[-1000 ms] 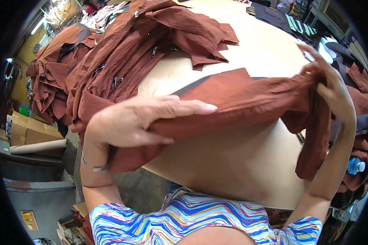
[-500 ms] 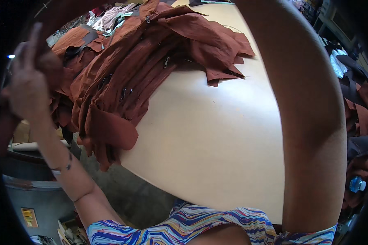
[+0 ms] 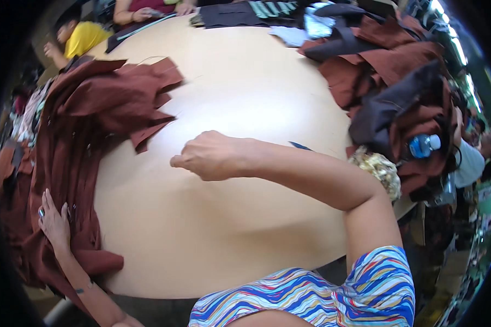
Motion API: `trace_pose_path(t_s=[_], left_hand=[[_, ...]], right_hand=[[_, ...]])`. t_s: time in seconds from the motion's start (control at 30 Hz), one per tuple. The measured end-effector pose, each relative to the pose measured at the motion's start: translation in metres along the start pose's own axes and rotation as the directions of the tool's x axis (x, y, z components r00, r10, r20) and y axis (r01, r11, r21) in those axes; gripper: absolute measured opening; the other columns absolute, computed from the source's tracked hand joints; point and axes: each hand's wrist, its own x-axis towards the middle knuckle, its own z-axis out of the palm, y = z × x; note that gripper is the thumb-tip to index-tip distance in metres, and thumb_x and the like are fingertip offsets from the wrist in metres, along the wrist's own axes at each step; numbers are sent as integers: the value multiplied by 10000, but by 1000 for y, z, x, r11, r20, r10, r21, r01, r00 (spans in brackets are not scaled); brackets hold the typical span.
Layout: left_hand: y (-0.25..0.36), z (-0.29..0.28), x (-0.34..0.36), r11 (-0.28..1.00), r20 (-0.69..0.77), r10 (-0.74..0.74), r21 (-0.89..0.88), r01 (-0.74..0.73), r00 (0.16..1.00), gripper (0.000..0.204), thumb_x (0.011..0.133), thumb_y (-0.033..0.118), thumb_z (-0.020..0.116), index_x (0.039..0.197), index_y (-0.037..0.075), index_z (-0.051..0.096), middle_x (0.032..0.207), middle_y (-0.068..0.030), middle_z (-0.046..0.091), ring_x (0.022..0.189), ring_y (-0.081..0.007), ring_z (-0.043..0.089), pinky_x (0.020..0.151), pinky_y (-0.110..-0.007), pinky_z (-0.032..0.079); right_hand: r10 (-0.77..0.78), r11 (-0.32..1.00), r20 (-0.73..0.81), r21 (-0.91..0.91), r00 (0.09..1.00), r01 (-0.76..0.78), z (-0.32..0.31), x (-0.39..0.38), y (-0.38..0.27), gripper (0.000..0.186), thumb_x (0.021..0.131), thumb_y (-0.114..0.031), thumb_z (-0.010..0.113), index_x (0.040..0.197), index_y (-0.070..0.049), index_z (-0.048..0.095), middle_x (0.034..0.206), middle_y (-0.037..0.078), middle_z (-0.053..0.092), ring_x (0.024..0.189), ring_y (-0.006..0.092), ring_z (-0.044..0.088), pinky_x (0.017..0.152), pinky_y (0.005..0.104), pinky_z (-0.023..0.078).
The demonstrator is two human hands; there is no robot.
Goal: The person aligns two pieces of reddish-brown fabric and holds them together by hand. The person picks up a small pincushion and places it next to the fabric, then handles various fabric strips and pieces on the table.
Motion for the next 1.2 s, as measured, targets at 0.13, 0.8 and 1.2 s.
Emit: trace_pose_path(t_s=[0.13, 0.8, 1.2], left_hand=[[67, -37, -22, 896, -188, 260, -319, -309, 947, 599, 792, 141, 598, 1343, 136, 362, 1412, -67, 324, 1259, -296, 344, 1031, -460, 259], [206, -67, -81, 521, -247, 444, -711, -473, 861, 374, 803, 19, 529, 1174, 57, 529, 1225, -119, 481, 1147, -299, 437, 966, -397, 337], [207, -65, -80, 465, -248, 469, -747, -476, 847, 379, 809, 12, 519, 1186, 53, 517, 1251, -125, 469, 1170, -299, 420, 989, -401, 324]], right_hand=[[225, 973, -246, 5, 943, -231, -21, -90, 44, 351, 822, -112, 503, 1166, -176, 537, 991, 119, 617, 929, 299, 583, 781, 409, 474], [456, 298, -887, 75, 72, -952, -108, -294, 281, 482, 828, -67, 458, 1274, -244, 419, 992, 176, 616, 930, 371, 590, 772, 466, 477], [784, -83, -620, -59, -28, -995, -87, -348, 283, 399, 872, -113, 421, 1253, -224, 382, 1214, 147, 515, 1156, 360, 469, 824, 501, 466]])
